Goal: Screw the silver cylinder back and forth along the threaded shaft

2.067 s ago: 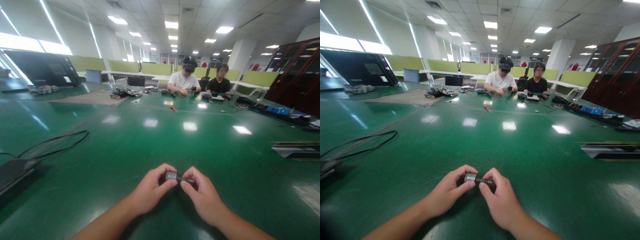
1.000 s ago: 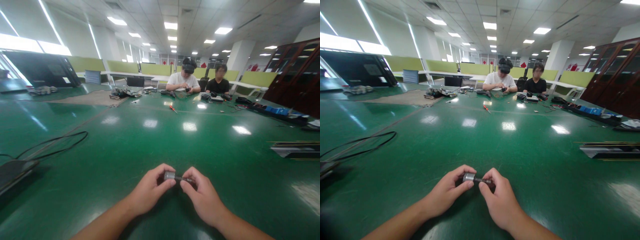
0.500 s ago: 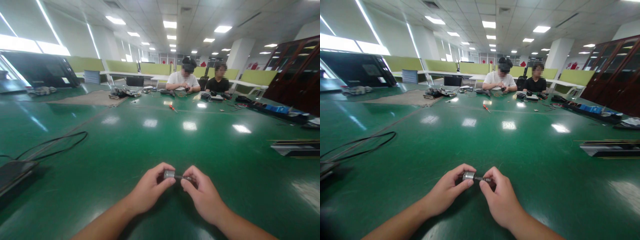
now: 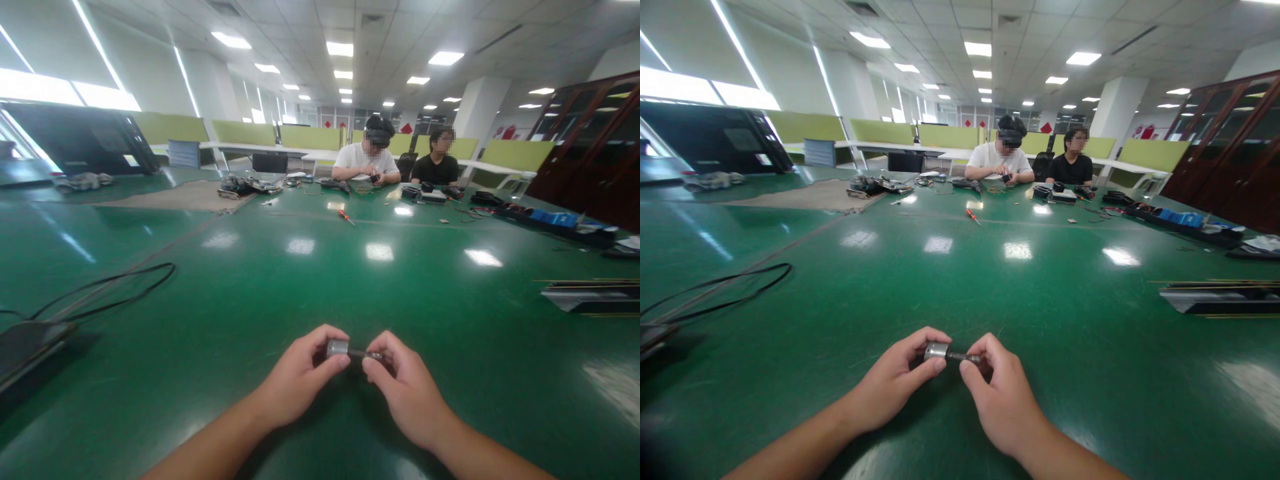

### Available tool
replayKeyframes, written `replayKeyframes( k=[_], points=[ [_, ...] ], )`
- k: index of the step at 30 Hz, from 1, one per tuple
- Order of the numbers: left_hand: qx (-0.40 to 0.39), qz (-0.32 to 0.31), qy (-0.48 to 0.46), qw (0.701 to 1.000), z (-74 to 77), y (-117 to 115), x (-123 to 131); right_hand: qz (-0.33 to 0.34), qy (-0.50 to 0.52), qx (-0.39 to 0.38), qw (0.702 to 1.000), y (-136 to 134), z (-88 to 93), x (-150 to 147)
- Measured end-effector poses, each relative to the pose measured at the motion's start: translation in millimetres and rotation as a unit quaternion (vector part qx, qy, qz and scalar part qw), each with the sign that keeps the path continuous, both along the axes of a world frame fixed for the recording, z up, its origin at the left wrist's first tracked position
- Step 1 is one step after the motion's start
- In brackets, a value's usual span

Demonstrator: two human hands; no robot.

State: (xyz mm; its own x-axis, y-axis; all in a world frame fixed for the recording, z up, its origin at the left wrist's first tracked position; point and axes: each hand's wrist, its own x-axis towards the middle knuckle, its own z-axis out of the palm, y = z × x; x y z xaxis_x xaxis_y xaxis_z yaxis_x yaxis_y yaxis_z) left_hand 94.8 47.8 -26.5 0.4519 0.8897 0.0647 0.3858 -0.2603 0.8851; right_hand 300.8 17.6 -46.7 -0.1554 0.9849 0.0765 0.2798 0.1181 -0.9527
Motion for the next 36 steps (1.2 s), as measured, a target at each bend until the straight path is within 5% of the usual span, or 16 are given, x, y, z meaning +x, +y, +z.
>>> replayKeyframes(
  k=[36],
  points=[
    [-0.044,0.005,-0.059,0.997,-5.4,0.7,-0.5,-0.005,0.034,-0.001,0.999,2.0,-5.3,1.0]
  ],
)
